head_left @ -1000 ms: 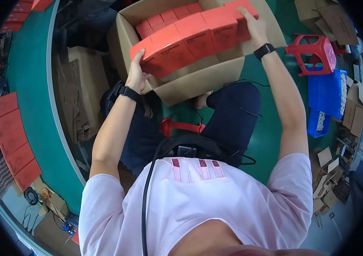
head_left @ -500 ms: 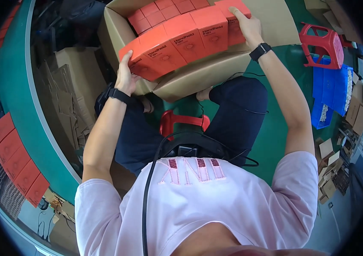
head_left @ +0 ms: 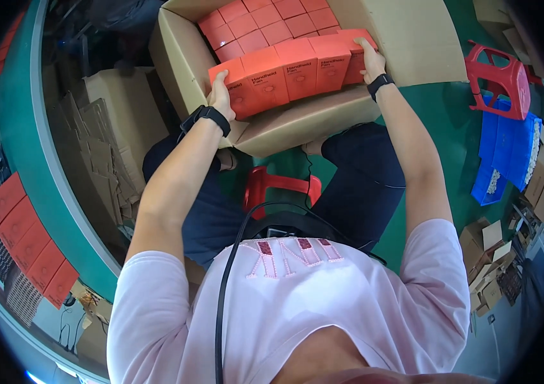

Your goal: Packing small product boxes into a larger cardboard shipping container in a factory setting.

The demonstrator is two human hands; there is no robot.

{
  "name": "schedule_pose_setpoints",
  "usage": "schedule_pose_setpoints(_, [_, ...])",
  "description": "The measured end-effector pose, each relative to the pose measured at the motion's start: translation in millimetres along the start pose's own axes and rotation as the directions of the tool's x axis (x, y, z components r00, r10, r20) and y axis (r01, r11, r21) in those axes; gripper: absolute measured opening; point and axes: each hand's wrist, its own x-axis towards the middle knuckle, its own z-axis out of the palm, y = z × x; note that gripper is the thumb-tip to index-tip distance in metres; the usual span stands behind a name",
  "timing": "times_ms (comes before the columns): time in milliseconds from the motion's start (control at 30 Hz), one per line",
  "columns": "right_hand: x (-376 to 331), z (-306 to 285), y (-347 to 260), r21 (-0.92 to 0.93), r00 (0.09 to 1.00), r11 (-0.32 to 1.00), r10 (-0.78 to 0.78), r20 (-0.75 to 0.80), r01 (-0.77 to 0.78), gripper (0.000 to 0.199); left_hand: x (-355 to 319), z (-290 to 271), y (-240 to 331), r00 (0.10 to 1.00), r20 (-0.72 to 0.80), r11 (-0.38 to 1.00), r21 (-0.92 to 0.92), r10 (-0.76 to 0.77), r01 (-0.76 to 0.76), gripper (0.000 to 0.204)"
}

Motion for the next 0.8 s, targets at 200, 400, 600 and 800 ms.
schedule_pose_setpoints(200, [54.7, 33.0, 6.0, 0.068, 0.986, 0.985, 0.153, 0.061, -0.157, 0.083, 67.2, 0.6, -29.5, 0.951, -0.300, 0.973, -0.187, 0.074, -0.134, 0.081])
schedule_pose_setpoints(400, [67.3, 25.2, 2.0, 0.210, 0.908, 0.901, 0.320, 0.270, -0.380, 0.056, 80.8, 25.4, -53.4, 0.860, -0.503, 0.913, -0.310, 0.080, -0.266, 0.078])
schedule_pose_setpoints(600, [86.9, 18.0, 26.7, 0.251, 0.894, 0.862, 0.395, 0.209, -0.440, 0.047, 96.0, 14.5, -86.8, 0.858, -0.503, 0.855, -0.394, 0.105, -0.336, 0.084])
schedule_pose_setpoints(800, [77.1, 1.7, 56.2, -0.046, 0.935, 0.975, 0.220, 0.279, -0.216, 0.051, 123.4, 14.5, -118.1, 0.940, -0.340, 0.841, -0.503, 0.020, -0.200, 0.096])
